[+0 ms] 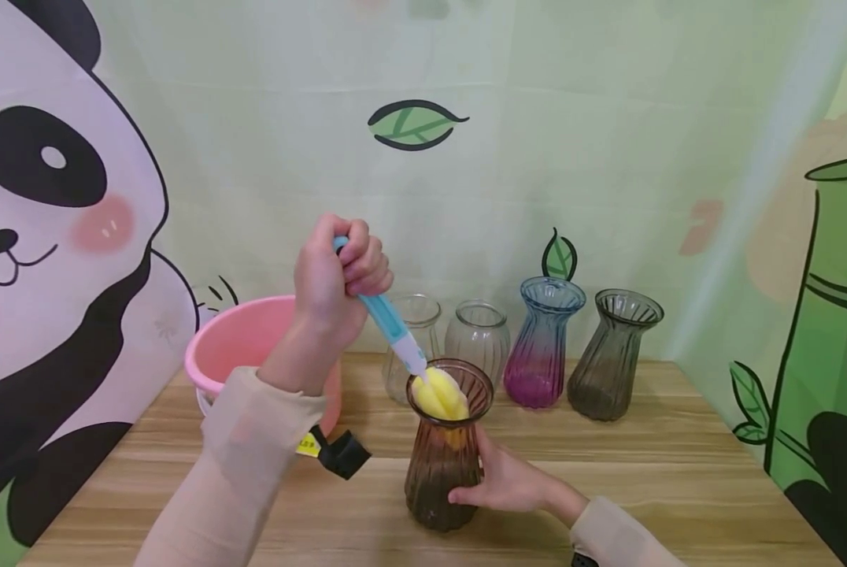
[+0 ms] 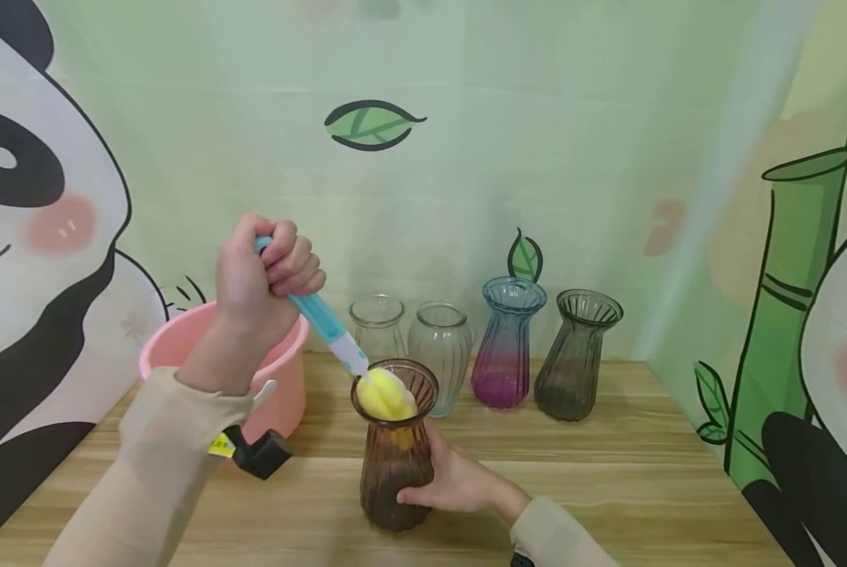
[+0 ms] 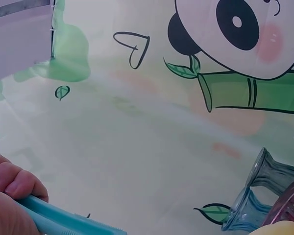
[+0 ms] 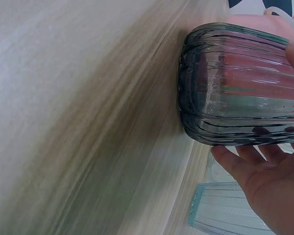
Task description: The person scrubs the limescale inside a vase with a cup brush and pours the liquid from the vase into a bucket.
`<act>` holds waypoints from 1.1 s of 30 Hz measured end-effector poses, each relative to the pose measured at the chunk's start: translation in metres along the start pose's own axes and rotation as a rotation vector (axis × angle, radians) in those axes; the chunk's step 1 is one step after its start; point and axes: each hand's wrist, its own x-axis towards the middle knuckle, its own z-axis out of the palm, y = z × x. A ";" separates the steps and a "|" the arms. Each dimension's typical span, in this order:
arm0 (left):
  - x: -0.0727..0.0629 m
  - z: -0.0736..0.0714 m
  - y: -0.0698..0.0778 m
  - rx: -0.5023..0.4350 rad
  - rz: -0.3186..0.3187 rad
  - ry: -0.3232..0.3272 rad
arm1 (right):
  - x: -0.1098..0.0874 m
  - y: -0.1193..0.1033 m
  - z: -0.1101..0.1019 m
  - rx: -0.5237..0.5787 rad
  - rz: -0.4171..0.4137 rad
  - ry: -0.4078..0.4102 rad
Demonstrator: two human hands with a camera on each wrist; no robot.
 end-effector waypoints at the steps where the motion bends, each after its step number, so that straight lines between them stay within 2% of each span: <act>1: -0.001 -0.001 0.001 -0.009 0.004 0.003 | 0.000 0.000 0.000 0.000 0.001 0.000; 11: -0.010 -0.012 0.016 -0.099 0.061 0.007 | 0.000 0.000 0.001 0.022 -0.001 -0.008; 15: -0.015 -0.023 0.022 -0.160 0.096 0.017 | -0.001 -0.001 0.001 0.020 0.023 -0.013; 18: -0.021 -0.037 0.034 -0.325 0.148 0.025 | -0.002 -0.003 -0.001 0.002 0.051 -0.015; 22: -0.033 -0.062 0.058 -0.566 0.212 0.020 | -0.005 -0.004 0.000 0.006 0.069 -0.009; 25: -0.044 -0.078 0.073 -0.649 0.213 0.000 | -0.005 -0.002 -0.001 0.010 0.061 -0.002; 28: -0.055 -0.090 0.085 -0.654 0.203 -0.025 | -0.004 -0.001 0.000 0.005 0.060 0.002; 30: -0.060 -0.095 0.089 -0.600 0.206 -0.047 | -0.004 0.000 0.001 0.008 0.055 0.007; 33: -0.063 -0.101 0.088 -0.483 0.143 -0.127 | -0.004 -0.001 0.002 0.008 0.050 0.018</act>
